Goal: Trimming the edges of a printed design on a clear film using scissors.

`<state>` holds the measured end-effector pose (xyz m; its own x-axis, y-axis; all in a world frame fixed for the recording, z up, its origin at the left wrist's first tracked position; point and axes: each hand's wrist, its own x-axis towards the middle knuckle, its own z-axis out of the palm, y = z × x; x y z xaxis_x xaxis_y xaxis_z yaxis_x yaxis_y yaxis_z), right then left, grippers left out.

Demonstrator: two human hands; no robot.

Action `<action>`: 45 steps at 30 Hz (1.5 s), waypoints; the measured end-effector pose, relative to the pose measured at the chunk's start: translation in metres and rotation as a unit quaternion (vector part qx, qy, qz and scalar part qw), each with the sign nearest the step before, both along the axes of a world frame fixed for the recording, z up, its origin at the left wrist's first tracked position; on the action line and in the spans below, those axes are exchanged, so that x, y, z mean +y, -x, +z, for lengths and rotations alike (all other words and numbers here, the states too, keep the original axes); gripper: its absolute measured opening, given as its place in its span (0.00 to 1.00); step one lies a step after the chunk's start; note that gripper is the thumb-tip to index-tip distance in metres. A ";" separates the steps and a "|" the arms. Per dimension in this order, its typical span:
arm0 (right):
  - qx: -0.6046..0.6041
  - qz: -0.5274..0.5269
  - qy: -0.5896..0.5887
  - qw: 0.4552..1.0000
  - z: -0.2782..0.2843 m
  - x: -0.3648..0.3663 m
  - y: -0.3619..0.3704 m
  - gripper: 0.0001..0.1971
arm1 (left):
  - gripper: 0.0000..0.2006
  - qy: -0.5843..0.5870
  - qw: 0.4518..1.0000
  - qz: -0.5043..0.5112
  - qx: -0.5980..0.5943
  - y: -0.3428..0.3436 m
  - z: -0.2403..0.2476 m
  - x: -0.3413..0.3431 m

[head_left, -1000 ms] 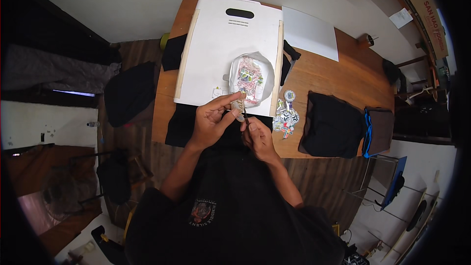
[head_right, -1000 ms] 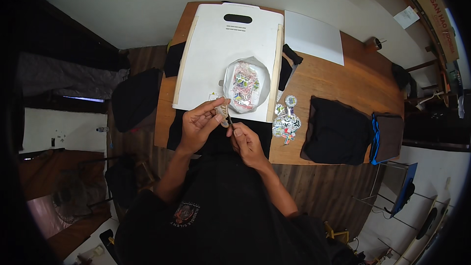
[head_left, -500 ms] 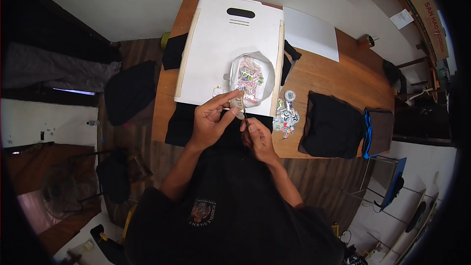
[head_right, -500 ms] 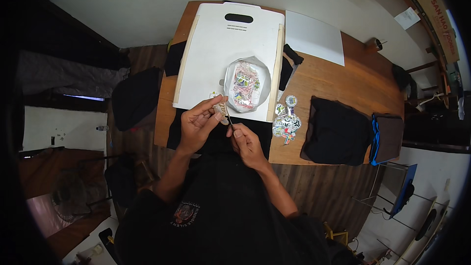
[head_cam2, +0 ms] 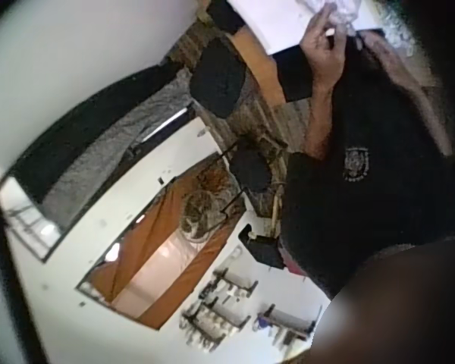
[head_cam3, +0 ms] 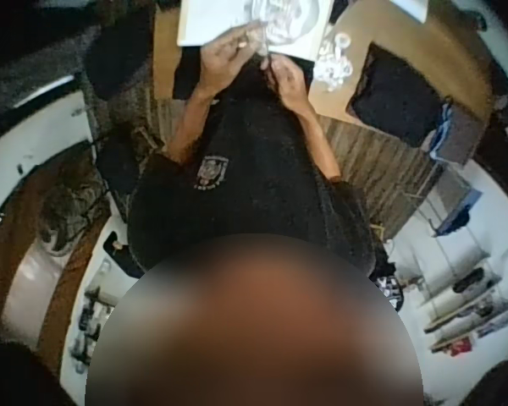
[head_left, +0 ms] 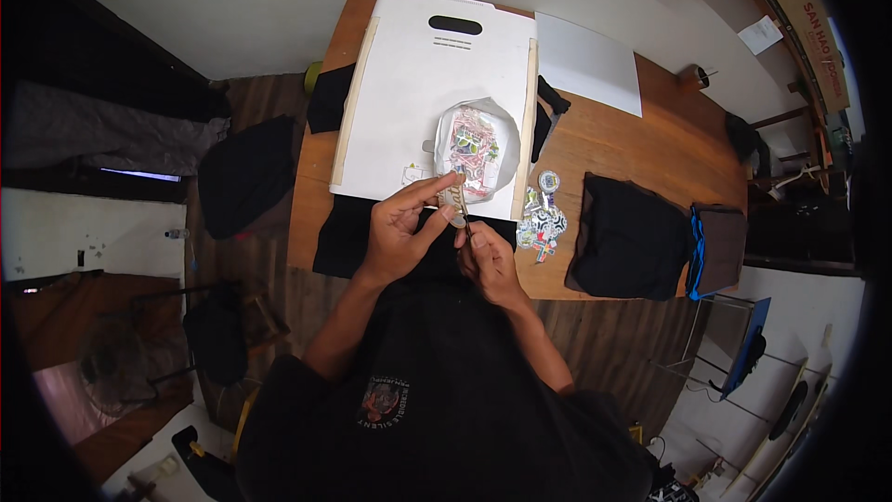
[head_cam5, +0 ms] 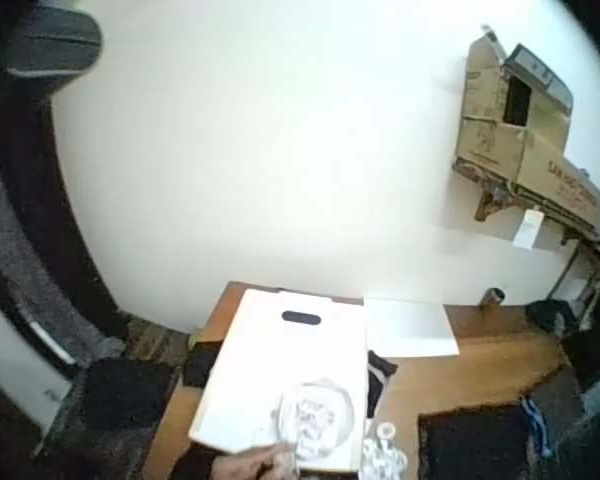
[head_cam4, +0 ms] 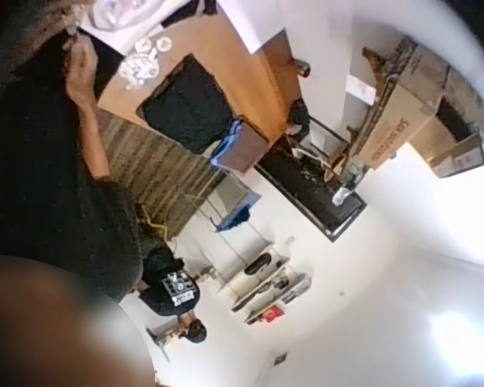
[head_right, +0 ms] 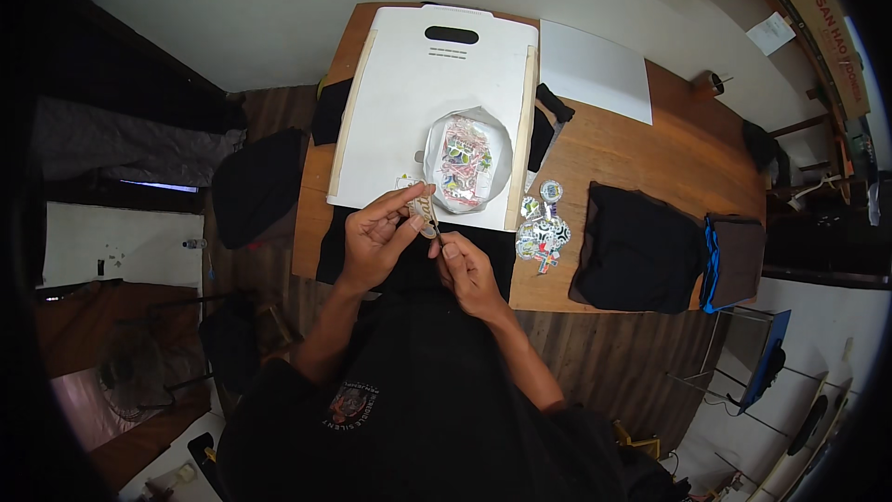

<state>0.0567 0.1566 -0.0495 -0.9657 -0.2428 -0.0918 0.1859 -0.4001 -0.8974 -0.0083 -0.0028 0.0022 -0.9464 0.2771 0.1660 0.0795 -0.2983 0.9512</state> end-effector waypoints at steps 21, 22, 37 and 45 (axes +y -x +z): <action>0.003 0.010 0.004 1.000 0.000 0.004 0.002 0.18 | 0.20 0.016 1.000 -0.014 0.021 0.003 0.004 0.001; 0.001 0.011 0.011 1.000 0.000 0.003 0.002 0.18 | 0.20 0.012 1.000 -0.015 0.016 0.003 0.003 0.001; -0.005 0.004 0.031 0.999 0.004 0.004 -0.004 0.18 | 0.20 0.000 1.000 -0.006 0.005 -0.003 0.000 0.005; -0.005 0.007 0.019 1.000 0.004 0.002 -0.002 0.18 | 0.20 0.008 1.000 -0.002 0.007 0.000 0.001 0.001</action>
<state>0.0582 0.1581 -0.0452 -0.9611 -0.2602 -0.0927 0.2013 -0.4303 -0.8799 -0.0084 -0.0019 0.0036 -0.9428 0.2845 0.1735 0.0905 -0.2826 0.9550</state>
